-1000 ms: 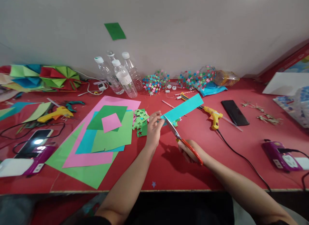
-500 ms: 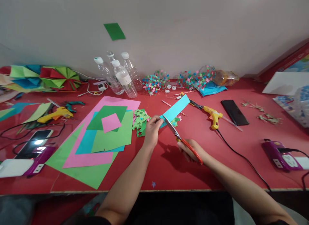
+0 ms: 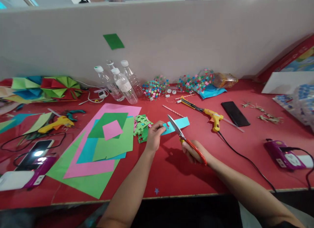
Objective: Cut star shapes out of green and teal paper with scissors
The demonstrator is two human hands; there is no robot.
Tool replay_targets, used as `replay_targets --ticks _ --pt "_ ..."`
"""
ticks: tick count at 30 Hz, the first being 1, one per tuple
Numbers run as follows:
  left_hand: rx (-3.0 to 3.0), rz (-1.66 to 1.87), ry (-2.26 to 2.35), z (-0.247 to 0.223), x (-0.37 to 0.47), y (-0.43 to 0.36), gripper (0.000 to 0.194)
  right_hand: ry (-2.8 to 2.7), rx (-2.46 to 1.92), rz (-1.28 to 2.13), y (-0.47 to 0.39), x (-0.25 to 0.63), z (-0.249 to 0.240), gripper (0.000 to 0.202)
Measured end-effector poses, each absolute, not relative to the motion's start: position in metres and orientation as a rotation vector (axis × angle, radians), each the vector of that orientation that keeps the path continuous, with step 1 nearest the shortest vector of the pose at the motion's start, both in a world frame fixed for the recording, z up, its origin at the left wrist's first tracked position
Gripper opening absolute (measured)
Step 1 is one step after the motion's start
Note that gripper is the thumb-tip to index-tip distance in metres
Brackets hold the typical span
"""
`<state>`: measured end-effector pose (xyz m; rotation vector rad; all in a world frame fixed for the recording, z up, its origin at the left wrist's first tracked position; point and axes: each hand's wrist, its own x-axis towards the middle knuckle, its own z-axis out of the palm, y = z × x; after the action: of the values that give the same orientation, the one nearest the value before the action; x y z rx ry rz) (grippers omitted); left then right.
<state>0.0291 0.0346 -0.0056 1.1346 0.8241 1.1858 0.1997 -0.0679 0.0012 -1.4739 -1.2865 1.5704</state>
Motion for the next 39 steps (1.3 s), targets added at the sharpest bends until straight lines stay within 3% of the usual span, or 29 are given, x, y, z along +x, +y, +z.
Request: replay_targets --ticks 8,14,22,32,39 --pt "1.168 0.836 0.692 -0.006 0.019 0.044 0.014 -1.139 -1.276 1.227 -0.064 0.222 0.014 0.050" --pt "1.552 0.480 0.767 -0.016 0.019 0.045 0.009 -1.060 -1.524 1.262 -0.052 0.226 0.005 0.045" --pt "1.936 0.401 0.773 -0.012 0.024 0.038 0.009 -1.167 -1.537 1.418 -0.048 0.213 -0.011 0.040" --pt "2.232 0.510 0.841 -0.012 0.034 0.025 0.011 -1.214 -1.504 1.375 -0.048 0.208 -0.017 0.039" --pt "2.364 0.597 0.799 -0.018 0.042 0.015 0.012 -1.275 -1.531 1.224 -0.049 0.208 -0.021 0.017"
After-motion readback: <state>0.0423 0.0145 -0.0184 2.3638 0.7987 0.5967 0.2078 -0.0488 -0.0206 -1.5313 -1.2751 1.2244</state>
